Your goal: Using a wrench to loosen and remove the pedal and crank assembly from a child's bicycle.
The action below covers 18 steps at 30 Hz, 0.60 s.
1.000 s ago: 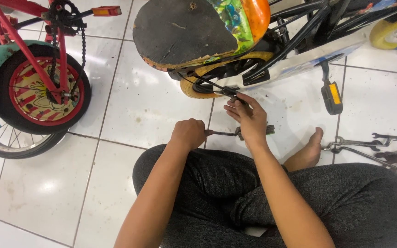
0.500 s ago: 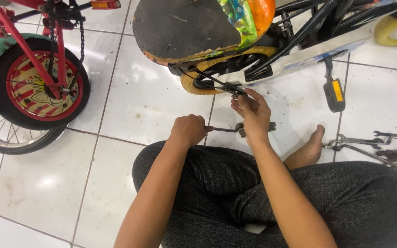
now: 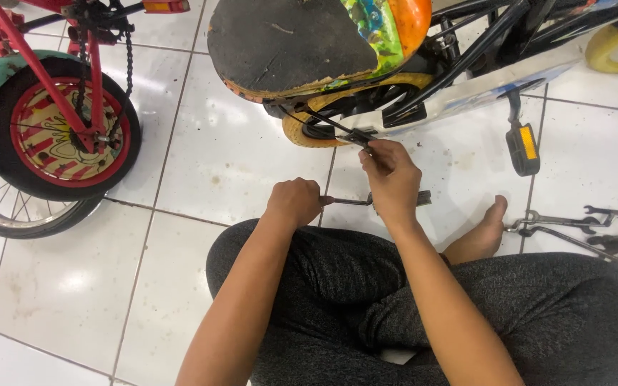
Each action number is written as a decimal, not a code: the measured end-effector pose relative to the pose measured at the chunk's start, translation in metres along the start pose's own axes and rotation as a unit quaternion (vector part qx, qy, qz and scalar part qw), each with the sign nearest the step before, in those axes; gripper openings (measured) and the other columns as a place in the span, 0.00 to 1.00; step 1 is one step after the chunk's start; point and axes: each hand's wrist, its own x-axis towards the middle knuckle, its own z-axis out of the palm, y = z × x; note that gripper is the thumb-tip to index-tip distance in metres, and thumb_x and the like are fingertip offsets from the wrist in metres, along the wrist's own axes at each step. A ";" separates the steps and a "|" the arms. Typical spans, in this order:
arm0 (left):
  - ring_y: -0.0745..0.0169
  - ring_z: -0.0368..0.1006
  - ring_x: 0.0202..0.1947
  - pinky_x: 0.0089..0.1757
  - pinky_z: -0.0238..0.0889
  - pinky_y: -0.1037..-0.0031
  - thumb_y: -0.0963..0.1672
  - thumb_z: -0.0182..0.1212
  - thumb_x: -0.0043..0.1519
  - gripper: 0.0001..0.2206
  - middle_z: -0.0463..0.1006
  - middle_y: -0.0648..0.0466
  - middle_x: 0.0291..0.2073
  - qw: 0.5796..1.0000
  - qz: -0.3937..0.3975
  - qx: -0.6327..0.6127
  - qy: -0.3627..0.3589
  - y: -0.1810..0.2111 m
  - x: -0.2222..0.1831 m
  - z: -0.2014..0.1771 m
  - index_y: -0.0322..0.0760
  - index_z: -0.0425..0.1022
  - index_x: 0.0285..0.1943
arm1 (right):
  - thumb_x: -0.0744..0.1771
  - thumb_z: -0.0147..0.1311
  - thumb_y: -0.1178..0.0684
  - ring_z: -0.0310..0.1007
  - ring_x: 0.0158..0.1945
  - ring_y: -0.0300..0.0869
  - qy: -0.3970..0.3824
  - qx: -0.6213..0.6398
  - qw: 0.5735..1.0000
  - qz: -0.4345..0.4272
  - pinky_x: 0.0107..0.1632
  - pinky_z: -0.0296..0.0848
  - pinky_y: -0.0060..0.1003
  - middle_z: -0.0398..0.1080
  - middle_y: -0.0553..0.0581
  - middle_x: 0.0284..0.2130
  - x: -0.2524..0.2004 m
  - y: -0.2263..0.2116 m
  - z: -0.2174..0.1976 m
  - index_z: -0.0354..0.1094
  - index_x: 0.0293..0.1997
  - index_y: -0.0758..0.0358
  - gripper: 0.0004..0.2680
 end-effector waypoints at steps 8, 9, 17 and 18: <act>0.41 0.82 0.39 0.41 0.75 0.57 0.53 0.53 0.66 0.20 0.83 0.43 0.31 1.000 0.005 0.008 0.004 0.001 -0.002 0.000 0.33 0.83 0.45 | 0.67 0.62 0.61 0.79 0.42 0.48 0.008 -0.121 0.969 -0.214 0.43 0.83 0.38 0.68 0.56 0.39 -0.005 -0.001 0.000 0.72 0.46 0.66 0.06; 0.42 0.82 0.38 0.41 0.75 0.58 0.53 0.53 0.66 0.21 0.83 0.43 0.30 1.000 0.005 0.003 0.008 0.000 -0.001 0.002 0.34 0.83 0.44 | 0.68 0.61 0.61 0.79 0.43 0.49 0.007 -0.123 0.967 -0.223 0.45 0.83 0.38 0.66 0.55 0.40 -0.005 0.000 0.000 0.72 0.47 0.67 0.05; 0.42 0.82 0.38 0.41 0.75 0.58 0.53 0.53 0.66 0.21 0.83 0.42 0.29 1.000 0.013 -0.003 0.011 0.005 -0.003 -0.005 0.33 0.83 0.45 | 0.71 0.49 0.61 0.77 0.43 0.51 -0.006 -0.100 0.979 -0.176 0.42 0.81 0.41 0.70 0.62 0.38 -0.012 -0.007 -0.018 0.70 0.52 0.68 0.06; 0.42 0.82 0.38 0.41 0.75 0.58 0.52 0.53 0.66 0.20 0.83 0.43 0.29 1.000 0.014 0.002 0.011 0.005 -0.004 -0.005 0.33 0.83 0.45 | 0.70 0.45 0.63 0.76 0.42 0.50 -0.022 -0.097 0.983 -0.153 0.42 0.80 0.43 0.70 0.63 0.37 -0.014 -0.007 -0.023 0.71 0.52 0.67 0.08</act>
